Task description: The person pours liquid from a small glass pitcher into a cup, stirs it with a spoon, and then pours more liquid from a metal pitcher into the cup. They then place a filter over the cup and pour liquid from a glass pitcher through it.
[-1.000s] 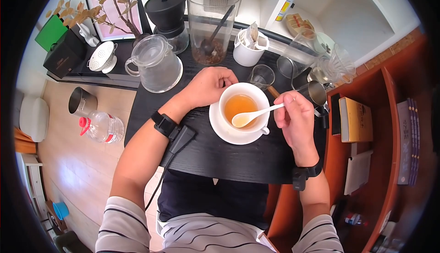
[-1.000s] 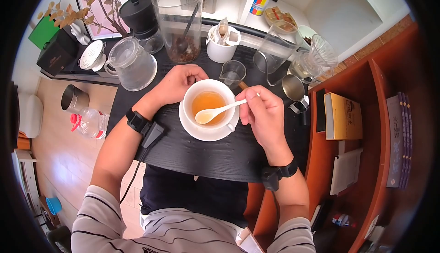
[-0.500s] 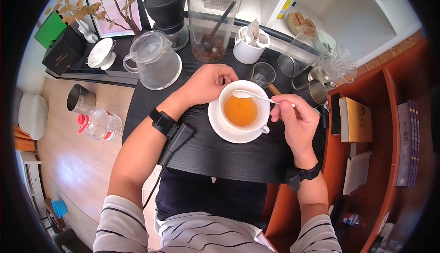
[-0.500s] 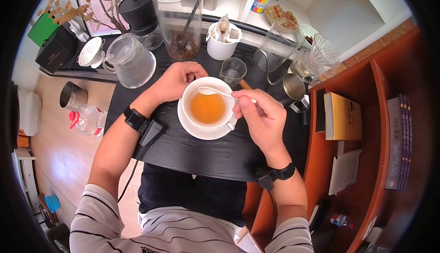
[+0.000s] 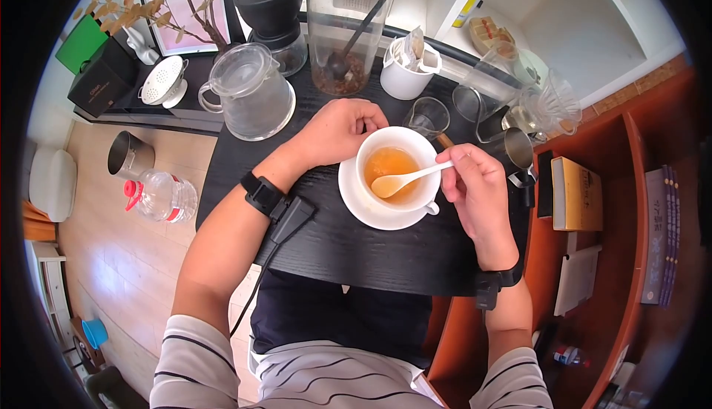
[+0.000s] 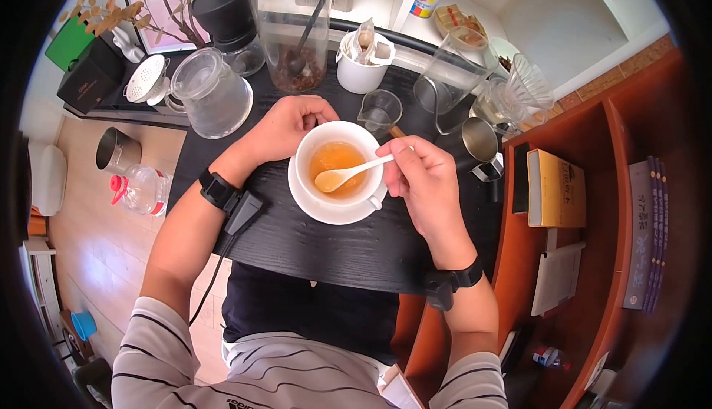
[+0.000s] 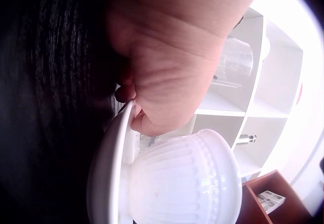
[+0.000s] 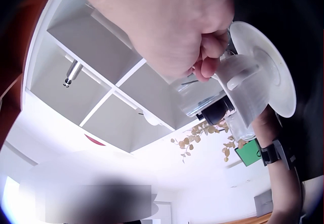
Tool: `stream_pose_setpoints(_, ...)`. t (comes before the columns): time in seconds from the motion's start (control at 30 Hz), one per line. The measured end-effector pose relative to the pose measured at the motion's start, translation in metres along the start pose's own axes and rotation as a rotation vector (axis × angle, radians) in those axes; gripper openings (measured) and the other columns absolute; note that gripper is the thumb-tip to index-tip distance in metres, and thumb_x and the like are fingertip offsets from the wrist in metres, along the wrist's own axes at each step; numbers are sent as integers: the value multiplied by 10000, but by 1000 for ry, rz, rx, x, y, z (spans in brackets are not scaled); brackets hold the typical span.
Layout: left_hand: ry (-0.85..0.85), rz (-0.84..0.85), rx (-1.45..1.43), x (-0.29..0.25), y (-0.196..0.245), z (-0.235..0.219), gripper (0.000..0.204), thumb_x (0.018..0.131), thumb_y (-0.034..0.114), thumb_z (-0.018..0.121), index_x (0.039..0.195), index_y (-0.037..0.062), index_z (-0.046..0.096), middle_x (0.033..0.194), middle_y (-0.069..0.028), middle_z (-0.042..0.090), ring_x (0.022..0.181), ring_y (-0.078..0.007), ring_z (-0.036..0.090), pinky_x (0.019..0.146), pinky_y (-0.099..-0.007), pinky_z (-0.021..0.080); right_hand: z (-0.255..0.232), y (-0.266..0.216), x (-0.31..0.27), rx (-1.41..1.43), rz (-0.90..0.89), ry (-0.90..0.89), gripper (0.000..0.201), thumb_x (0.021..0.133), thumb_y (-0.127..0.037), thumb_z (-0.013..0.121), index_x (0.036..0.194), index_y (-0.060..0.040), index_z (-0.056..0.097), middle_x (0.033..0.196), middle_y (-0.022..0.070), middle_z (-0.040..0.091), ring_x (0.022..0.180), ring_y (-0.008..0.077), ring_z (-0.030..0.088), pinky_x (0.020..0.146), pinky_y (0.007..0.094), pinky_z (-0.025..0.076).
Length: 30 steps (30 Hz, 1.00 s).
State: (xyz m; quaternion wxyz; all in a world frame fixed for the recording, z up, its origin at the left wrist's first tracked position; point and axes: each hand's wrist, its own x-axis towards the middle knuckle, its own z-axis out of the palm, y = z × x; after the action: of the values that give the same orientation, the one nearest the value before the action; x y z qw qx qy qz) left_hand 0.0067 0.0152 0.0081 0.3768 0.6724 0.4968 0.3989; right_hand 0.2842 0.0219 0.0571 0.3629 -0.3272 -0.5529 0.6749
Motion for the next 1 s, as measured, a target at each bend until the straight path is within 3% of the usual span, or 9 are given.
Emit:
stream_pose_setpoints(0.23,-1,-31,8,0,3,0,180,887,149,830,1029,57,770,873,44,639,722,-27,498,636,-214,432,1,-8,-3,59,-12,7,298,1129,-225,553,1058,8,726,698,7,622,591,66,528,526,207,363)
stream_pose_setpoints(0.47,0,-37,7,0,3,0,188,885,162,837,1027,59,772,869,49,639,711,-25,477,624,-212,416,-13,-12,-3,-11,-153,12,321,1131,-225,547,1007,18,716,667,16,590,575,77,507,534,224,361)
stream_pose_setpoints(0.53,3,-28,-3,-1,3,0,187,883,159,840,1026,59,773,862,51,641,707,-23,473,616,-210,407,-18,-14,-5,-285,-363,85,318,1129,-214,556,974,19,707,676,6,582,581,69,497,541,227,359)
stream_pose_setpoints(0.6,3,-44,-14,-1,4,0,186,881,156,841,1023,58,773,859,52,640,704,-22,471,614,-210,406,-15,-16,-9,-315,-448,113,279,1109,-178,593,957,21,716,705,15,594,597,73,516,554,232,371)
stream_pose_setpoints(0.67,4,-60,-24,-1,5,1,184,879,153,843,1020,58,773,855,52,640,701,-22,470,612,-209,405,-13,-18,-8,-604,-744,60,209,1074,-136,640,976,20,741,745,41,629,622,95,555,570,239,400)
stream_pose_setpoints(0.7,1,-62,-34,-1,5,1,183,877,150,845,1017,58,773,854,52,638,700,-21,470,613,-208,404,-12,-18,-7,-647,-785,11,170,1042,-124,685,993,22,757,775,68,650,645,124,586,581,250,419)
stream_pose_setpoints(0.87,7,-44,-47,-2,6,1,176,871,140,847,1008,58,774,849,52,631,697,-22,471,614,-207,403,-1,-10,-6,-702,-715,-75,120,1026,-91,704,1040,10,768,828,71,678,694,135,620,615,264,465)
stream_pose_setpoints(0.97,10,-58,-53,-2,6,1,171,869,128,841,1011,58,776,841,49,621,695,-25,476,614,-209,407,4,-2,-5,-466,-409,5,217,1096,-164,626,1079,5,761,801,32,670,695,67,603,611,223,457)
stream_pose_setpoints(1.0,12,-53,-50,-2,7,1,171,869,128,841,1011,58,776,841,49,621,695,-25,476,614,-209,407,3,-3,-5,-467,-415,4,217,1096,-164,626,1079,5,761,801,32,670,695,67,603,611,223,457)
